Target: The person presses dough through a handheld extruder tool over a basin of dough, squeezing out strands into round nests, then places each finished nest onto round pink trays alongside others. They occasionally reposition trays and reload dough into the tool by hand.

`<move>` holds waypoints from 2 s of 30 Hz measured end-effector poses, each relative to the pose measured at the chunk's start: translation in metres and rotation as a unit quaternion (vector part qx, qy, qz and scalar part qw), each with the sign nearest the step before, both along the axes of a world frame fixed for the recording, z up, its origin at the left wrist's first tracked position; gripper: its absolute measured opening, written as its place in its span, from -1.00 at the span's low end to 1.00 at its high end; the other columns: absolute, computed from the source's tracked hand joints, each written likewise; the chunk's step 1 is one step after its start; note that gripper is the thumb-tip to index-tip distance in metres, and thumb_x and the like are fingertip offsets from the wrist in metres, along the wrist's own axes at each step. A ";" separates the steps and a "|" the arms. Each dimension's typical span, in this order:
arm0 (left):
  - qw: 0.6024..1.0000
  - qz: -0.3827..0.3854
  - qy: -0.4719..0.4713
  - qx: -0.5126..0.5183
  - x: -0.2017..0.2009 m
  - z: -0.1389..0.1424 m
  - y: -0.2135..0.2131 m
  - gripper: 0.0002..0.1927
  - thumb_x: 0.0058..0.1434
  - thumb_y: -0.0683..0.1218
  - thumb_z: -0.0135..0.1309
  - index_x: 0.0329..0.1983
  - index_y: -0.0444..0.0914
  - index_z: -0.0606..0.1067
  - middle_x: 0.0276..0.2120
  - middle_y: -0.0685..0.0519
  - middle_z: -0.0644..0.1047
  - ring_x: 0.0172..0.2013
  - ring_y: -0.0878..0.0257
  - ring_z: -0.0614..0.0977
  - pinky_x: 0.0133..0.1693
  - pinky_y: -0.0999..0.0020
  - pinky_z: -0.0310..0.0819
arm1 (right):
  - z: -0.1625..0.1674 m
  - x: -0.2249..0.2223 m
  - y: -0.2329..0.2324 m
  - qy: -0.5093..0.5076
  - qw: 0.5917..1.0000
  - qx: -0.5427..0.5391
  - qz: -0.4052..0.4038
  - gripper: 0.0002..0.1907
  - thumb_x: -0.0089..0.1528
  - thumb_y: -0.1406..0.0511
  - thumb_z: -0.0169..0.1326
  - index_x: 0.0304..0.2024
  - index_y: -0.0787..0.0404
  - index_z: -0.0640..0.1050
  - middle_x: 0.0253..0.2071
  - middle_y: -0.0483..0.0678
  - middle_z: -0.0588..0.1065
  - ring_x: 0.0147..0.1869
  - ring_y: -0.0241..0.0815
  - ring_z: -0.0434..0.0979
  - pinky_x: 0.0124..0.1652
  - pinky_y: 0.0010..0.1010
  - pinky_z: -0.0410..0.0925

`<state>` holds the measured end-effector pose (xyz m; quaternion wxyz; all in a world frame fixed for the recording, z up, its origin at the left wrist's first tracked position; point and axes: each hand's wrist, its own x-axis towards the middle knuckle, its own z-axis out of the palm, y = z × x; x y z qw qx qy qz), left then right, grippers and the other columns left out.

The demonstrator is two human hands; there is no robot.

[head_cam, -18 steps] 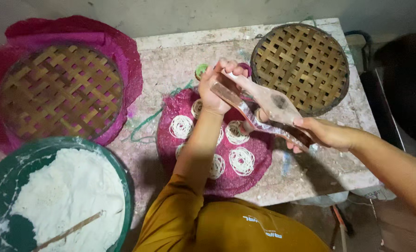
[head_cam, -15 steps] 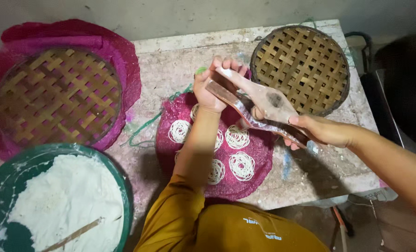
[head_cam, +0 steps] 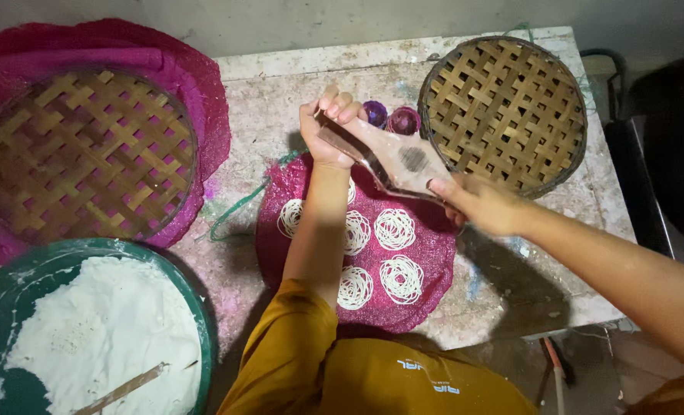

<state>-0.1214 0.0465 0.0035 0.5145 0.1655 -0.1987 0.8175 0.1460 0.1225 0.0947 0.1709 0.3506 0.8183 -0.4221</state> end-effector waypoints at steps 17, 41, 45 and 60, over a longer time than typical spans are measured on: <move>0.999 0.012 0.025 -0.020 0.009 0.011 0.004 -0.83 0.32 0.04 -0.14 -0.29 -0.11 0.32 -0.37 0.18 0.37 -0.27 0.29 0.45 -0.02 0.23 0.46 | 0.039 0.001 -0.002 -0.069 0.996 0.055 0.017 -0.11 0.28 -0.29 -0.46 -0.52 0.24 0.57 -0.62 -0.02 0.52 -0.47 -0.11 0.63 -0.36 -0.24 0.50; 0.544 0.072 0.677 -0.490 0.093 0.024 -0.083 -0.15 0.39 0.42 -0.53 0.61 -0.09 -0.13 0.03 -0.04 0.63 -0.55 0.19 0.36 -0.51 0.27 0.20 | 0.005 0.092 -0.005 0.232 0.962 0.041 -0.140 -0.39 0.41 -0.10 -0.25 -0.34 0.25 0.49 -0.52 -0.08 0.49 -0.47 -0.25 0.52 -0.40 -0.38 0.40; 0.285 0.247 0.808 -0.453 0.108 0.035 -0.120 -0.25 0.39 0.17 -0.27 0.61 -0.13 -0.03 0.02 -0.05 0.63 -0.23 -0.10 0.66 -0.16 0.02 0.50 | -0.022 0.143 -0.025 0.355 0.915 -0.036 -0.186 -0.40 0.43 -0.11 -0.38 -0.21 0.19 0.48 -0.48 -0.12 0.49 -0.44 -0.28 0.49 -0.40 -0.41 0.34; 0.449 0.439 0.373 -0.684 0.155 -0.062 -0.387 -0.42 0.26 -0.23 -0.18 0.38 -0.39 0.19 0.27 -0.25 0.25 0.25 0.02 0.32 0.26 0.10 0.18 | -0.110 0.384 -0.222 0.015 0.836 0.446 -0.320 -0.24 0.14 -0.20 0.31 -0.04 0.33 0.52 -0.17 0.18 0.57 -0.10 0.20 0.57 -0.14 -0.07 0.40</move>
